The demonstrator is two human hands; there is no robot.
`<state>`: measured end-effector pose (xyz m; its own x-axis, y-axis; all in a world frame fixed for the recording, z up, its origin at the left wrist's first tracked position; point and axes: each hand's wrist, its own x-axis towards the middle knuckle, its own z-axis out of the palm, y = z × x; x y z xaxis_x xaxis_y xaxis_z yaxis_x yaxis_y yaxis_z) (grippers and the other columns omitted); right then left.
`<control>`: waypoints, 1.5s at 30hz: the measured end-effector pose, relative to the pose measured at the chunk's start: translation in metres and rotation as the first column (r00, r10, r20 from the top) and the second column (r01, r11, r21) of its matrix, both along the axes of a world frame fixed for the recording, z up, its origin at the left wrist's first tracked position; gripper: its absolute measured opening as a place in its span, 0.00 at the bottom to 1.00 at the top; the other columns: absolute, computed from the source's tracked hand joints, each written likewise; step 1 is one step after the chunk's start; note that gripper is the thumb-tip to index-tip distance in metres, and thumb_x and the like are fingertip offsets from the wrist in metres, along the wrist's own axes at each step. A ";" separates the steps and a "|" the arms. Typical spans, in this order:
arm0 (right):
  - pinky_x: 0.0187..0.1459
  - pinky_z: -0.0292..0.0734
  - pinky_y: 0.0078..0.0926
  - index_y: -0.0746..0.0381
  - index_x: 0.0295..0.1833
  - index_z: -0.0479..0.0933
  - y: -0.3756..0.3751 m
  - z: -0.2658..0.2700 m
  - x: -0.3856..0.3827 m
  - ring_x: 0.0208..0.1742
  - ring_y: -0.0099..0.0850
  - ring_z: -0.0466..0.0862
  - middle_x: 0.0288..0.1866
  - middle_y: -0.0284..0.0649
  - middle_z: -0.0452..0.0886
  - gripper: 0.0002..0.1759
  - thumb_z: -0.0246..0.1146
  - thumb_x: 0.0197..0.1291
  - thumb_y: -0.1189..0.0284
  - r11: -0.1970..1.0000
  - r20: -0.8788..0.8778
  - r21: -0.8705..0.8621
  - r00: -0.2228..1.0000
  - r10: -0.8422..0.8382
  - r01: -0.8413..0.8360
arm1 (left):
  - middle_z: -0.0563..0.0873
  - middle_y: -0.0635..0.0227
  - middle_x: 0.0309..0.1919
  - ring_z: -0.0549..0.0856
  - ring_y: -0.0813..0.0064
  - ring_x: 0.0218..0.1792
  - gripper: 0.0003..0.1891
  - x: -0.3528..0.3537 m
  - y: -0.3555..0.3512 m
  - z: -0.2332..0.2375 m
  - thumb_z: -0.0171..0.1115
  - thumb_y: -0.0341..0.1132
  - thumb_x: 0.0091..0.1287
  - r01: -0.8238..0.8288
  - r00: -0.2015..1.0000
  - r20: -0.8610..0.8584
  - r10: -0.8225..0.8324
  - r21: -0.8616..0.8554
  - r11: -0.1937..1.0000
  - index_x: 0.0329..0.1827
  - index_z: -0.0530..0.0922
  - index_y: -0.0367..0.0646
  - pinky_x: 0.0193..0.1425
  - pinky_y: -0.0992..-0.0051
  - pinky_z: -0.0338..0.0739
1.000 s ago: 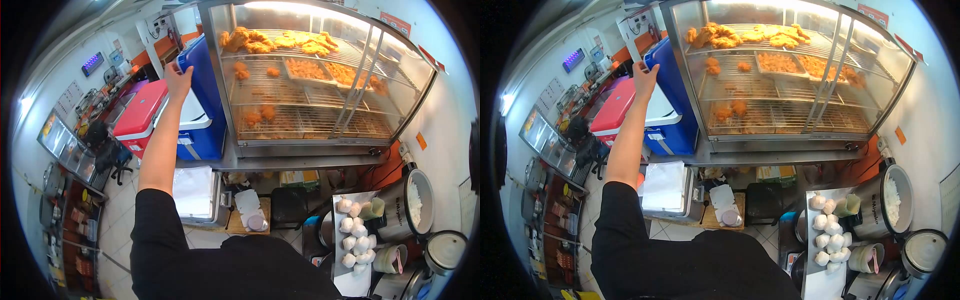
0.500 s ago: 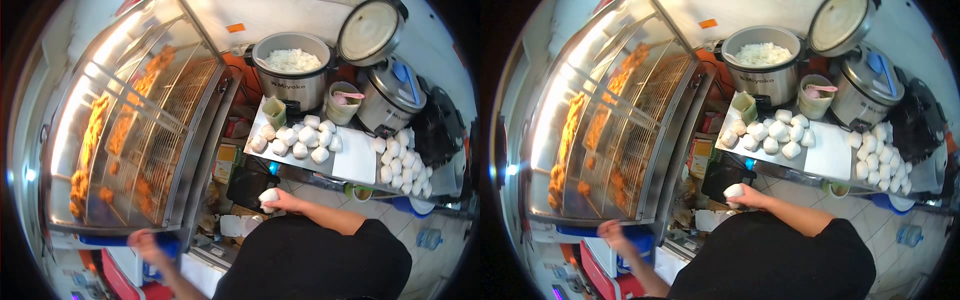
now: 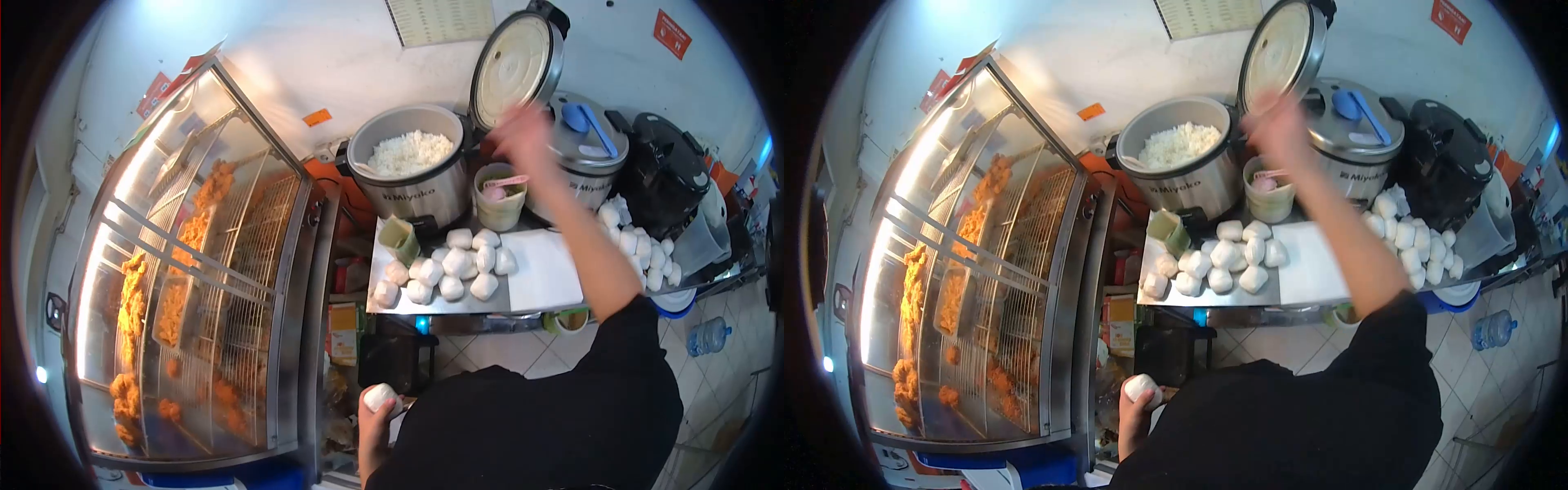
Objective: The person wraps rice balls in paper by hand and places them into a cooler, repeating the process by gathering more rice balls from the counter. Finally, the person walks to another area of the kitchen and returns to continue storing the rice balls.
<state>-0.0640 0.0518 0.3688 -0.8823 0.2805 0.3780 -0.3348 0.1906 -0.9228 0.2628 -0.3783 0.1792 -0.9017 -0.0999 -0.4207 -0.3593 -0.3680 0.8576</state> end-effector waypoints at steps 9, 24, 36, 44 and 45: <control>0.62 0.75 0.39 0.64 0.69 0.73 0.283 0.069 -0.247 0.62 0.39 0.79 0.62 0.46 0.80 0.27 0.56 0.74 0.57 0.974 -0.115 -0.087 0.969 -0.219 0.209 | 0.88 0.72 0.52 0.83 0.75 0.53 0.20 0.113 -0.123 -0.213 0.73 0.39 0.63 0.171 0.958 0.268 -0.100 -0.257 0.951 0.58 0.85 0.45 0.60 0.69 0.79; 0.65 0.72 0.50 0.70 0.65 0.74 -0.129 0.055 -0.443 0.65 0.58 0.78 0.62 0.64 0.79 0.35 0.51 0.77 0.45 0.513 -0.016 0.849 0.965 0.262 -0.125 | 0.81 0.64 0.49 0.83 0.57 0.50 0.21 0.390 0.046 -0.208 0.70 0.33 0.64 -0.919 0.265 0.796 0.545 0.036 0.394 0.59 0.74 0.55 0.54 0.41 0.79; 0.72 0.68 0.39 0.70 0.72 0.72 -0.217 -0.156 -0.601 0.72 0.50 0.76 0.73 0.55 0.76 0.32 0.46 0.82 0.54 0.265 0.137 0.944 0.964 0.227 -0.197 | 0.85 0.66 0.47 0.87 0.68 0.47 0.22 0.263 0.146 -0.116 0.71 0.35 0.65 -0.984 -0.179 0.434 0.883 -0.089 -0.156 0.61 0.75 0.43 0.52 0.64 0.84; 0.76 0.57 0.64 0.57 0.83 0.56 -0.264 -0.060 -0.462 0.79 0.57 0.65 0.77 0.58 0.67 0.37 0.42 0.77 0.48 -0.632 0.131 0.755 0.985 -0.112 -0.172 | 0.84 0.62 0.51 0.84 0.69 0.53 0.31 0.254 0.060 -0.097 0.75 0.37 0.60 -0.954 -0.028 0.260 0.965 -0.296 0.052 0.64 0.72 0.39 0.58 0.66 0.81; 0.72 0.58 0.71 0.50 0.84 0.55 -0.274 -0.067 -0.484 0.79 0.62 0.62 0.80 0.55 0.63 0.39 0.45 0.75 0.43 -0.449 0.101 0.866 0.957 -0.273 -0.219 | 0.84 0.62 0.51 0.84 0.68 0.53 0.31 0.248 0.042 -0.088 0.76 0.36 0.59 -0.958 0.023 0.221 0.975 -0.273 0.084 0.64 0.72 0.38 0.58 0.66 0.80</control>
<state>-0.5477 -0.2225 0.3013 -0.9779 -0.2067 -0.0309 -0.1856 0.7908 0.5833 0.5106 -0.3362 0.0909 0.1949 -0.8011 -0.5659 0.1007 -0.5575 0.8240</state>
